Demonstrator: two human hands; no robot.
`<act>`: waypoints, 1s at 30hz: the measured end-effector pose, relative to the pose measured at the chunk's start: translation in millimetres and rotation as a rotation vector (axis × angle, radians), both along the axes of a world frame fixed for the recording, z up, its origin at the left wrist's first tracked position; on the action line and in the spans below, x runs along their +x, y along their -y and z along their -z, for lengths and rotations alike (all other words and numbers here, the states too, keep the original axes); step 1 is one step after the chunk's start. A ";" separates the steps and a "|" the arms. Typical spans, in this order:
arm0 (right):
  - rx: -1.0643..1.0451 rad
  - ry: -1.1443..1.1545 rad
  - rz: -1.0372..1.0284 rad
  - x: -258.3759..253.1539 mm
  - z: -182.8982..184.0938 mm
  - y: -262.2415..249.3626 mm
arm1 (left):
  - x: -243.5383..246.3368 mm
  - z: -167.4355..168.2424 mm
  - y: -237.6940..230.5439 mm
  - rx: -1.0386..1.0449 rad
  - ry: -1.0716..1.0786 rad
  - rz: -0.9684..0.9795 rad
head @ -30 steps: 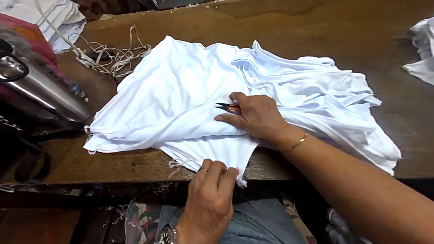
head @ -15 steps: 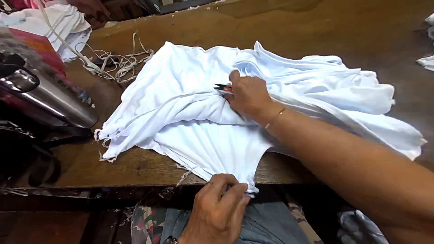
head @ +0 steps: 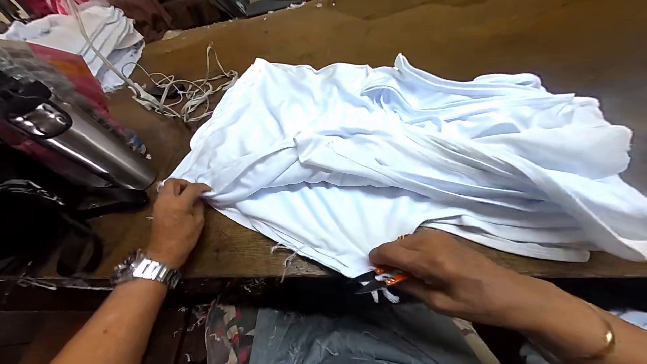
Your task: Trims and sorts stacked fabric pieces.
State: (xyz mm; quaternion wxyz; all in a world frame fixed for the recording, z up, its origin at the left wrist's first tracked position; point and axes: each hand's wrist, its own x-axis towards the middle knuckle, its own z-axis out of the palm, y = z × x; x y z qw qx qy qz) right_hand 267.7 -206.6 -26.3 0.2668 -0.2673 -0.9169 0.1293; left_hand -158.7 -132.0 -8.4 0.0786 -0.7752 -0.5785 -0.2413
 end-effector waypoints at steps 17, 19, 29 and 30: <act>-0.235 -0.303 0.161 4.2 14.2 43.2 | 98.1 -19.4 113.3 -0.396 0.715 0.095; -0.125 -0.233 0.177 -5.3 20.5 41.5 | 125.2 -7.2 143.3 -0.639 1.039 0.181; -0.103 -0.365 0.343 5.7 12.7 66.7 | 197.2 9.9 163.3 -1.112 1.695 0.242; -0.178 -0.411 0.320 4.4 13.1 72.6 | 202.1 10.3 162.2 -1.137 1.718 0.241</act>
